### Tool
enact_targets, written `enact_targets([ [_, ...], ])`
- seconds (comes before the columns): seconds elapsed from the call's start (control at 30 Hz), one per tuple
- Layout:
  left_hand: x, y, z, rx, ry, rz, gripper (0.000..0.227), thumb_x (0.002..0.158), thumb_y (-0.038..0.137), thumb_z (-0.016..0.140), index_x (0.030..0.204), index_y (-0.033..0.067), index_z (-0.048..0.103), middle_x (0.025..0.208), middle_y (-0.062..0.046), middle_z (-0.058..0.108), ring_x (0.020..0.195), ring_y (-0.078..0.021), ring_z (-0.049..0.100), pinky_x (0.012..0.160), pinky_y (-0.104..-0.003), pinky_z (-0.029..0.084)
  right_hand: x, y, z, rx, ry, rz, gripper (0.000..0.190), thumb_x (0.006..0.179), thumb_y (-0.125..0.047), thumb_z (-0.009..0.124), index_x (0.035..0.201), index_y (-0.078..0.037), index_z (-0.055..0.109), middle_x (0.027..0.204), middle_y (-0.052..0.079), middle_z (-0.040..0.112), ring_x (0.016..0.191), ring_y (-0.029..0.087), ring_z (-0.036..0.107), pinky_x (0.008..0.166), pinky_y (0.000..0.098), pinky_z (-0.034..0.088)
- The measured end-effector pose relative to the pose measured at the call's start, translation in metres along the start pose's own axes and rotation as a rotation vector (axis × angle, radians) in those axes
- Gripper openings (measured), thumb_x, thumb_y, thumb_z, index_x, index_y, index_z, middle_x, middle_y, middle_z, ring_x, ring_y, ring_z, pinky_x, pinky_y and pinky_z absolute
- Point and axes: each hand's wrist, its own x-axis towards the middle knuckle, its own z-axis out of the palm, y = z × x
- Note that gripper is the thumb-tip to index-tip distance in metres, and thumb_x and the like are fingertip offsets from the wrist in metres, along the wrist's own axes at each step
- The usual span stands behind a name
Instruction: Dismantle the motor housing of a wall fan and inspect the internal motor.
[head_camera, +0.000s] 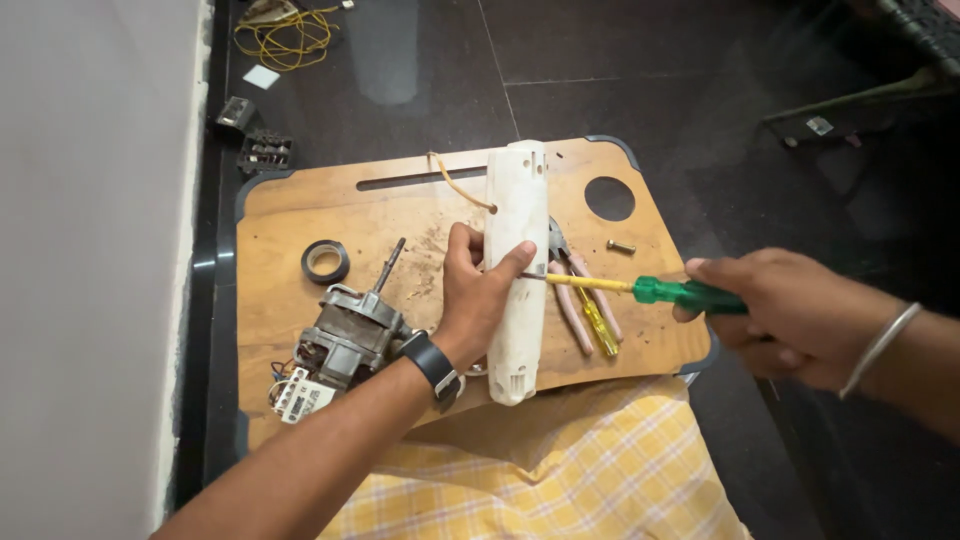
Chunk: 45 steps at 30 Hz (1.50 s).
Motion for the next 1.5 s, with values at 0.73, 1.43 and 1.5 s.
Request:
enact_targets([
  [0.73,0.015,-0.001,-0.021,-0.482,-0.359,-0.198,0.041,0.092,0.023,0.063,0.12,0.0057,0.039,0.105,-0.021,0.068,0.092,-0.0287,0.073,0.078,-0.042,0.065,0.124,0.256,-0.032,0.577,0.197,-0.841,0.033,0.108,-0.028,0.06,0.123,0.002,0.062,0.076,0.014,0.064,0.07,0.024,0.067,0.059,0.0414,0.058],
  [1.43,0.023,0.003,-0.004,-0.466,-0.407,-0.427,0.047,0.102,0.044,0.039,0.141,0.0205,0.027,0.127,-0.015,0.053,0.101,-0.0246,0.064,0.09,-0.044,0.055,0.07,-0.026,0.136,-0.104,0.272,-0.629,0.11,0.057,-0.037,0.097,0.142,0.001,0.038,0.113,0.02,0.064,0.097,0.025,0.07,0.081,0.0331,0.06],
  [1.5,0.023,-0.008,-0.003,-0.459,-0.454,-0.309,0.052,0.106,0.048,0.039,0.145,0.0128,0.042,0.132,-0.013,0.057,0.113,-0.0158,0.062,0.097,-0.031,0.054,0.076,-0.023,0.135,0.048,0.168,-0.673,0.07,0.061,-0.033,0.092,0.115,0.002,0.062,0.098,0.015,0.076,0.085,0.021,0.076,0.076,0.032,0.062],
])
